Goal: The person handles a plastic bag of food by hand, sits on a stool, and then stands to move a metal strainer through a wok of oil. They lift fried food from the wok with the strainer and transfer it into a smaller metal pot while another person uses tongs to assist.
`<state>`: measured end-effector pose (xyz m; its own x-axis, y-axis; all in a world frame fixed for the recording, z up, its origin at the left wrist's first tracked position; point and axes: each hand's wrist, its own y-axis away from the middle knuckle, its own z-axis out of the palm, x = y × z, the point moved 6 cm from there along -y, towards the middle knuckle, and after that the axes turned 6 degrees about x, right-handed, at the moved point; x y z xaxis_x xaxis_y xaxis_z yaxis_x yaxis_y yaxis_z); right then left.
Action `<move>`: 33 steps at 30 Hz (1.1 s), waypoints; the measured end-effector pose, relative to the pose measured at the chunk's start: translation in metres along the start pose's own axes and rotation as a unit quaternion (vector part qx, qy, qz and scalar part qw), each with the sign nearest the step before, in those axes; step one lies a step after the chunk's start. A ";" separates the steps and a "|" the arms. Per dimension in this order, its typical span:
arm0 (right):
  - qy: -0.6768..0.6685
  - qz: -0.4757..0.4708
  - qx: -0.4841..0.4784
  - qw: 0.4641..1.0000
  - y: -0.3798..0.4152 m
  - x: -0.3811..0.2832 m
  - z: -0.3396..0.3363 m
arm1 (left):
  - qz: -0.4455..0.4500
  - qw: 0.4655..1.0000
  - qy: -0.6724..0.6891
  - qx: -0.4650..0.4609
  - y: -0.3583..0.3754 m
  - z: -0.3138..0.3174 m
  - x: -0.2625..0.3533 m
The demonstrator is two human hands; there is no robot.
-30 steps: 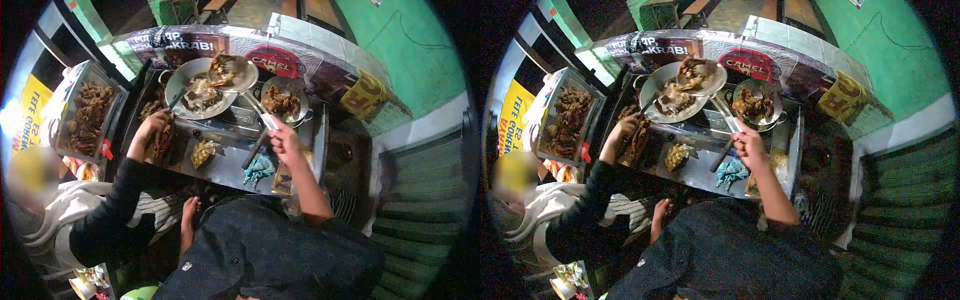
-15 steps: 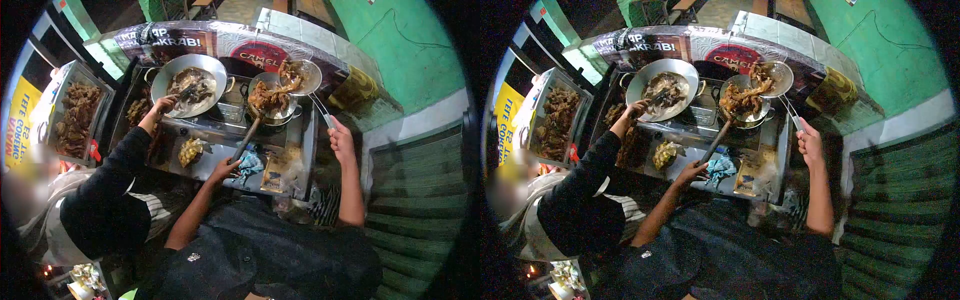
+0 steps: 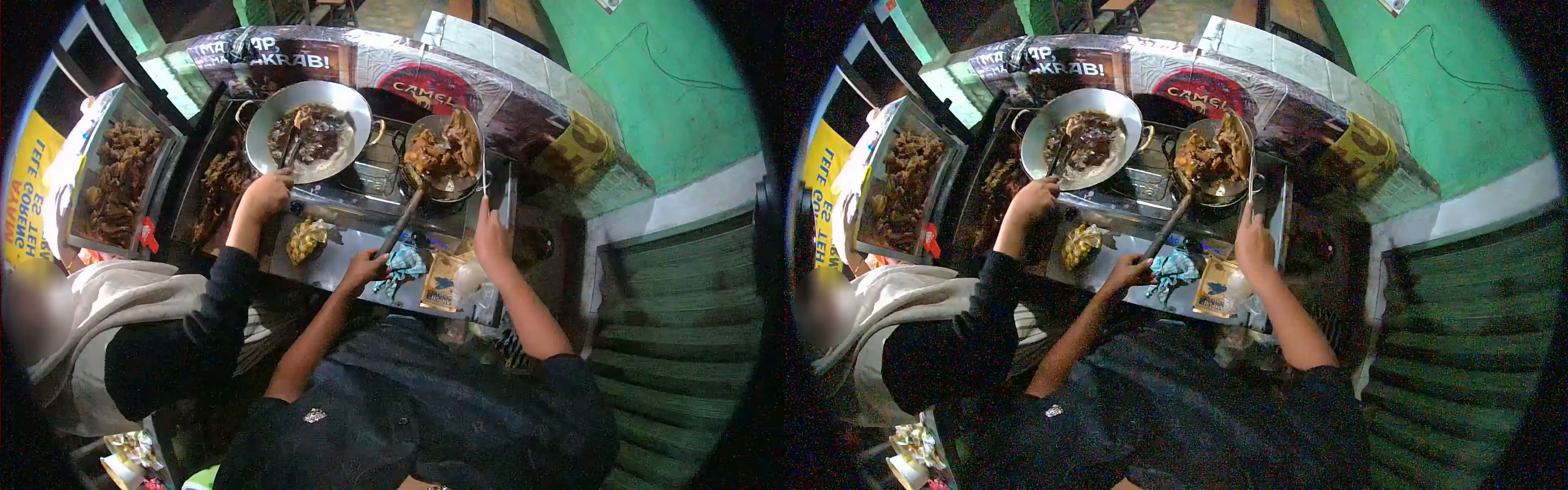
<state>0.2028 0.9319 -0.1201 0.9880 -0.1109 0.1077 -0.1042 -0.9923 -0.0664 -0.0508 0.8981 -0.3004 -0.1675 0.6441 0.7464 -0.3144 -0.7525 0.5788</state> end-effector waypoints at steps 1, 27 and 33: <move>0.002 0.002 -0.003 1.000 0.002 -0.005 0.000 | 0.003 1.000 0.003 -0.007 -0.001 -0.001 0.001; -0.182 0.073 0.027 0.980 0.053 -0.008 0.019 | -0.043 0.998 0.018 -0.033 0.008 0.005 0.017; -0.199 0.032 0.097 0.975 0.055 0.006 0.018 | -0.078 0.996 -0.018 -0.041 -0.033 0.009 0.001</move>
<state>0.2048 0.8776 -0.1411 0.9503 -0.1050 -0.2932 -0.1823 -0.9509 -0.2502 -0.0322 0.9226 -0.3153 -0.0766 0.7463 0.6612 -0.4104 -0.6280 0.6612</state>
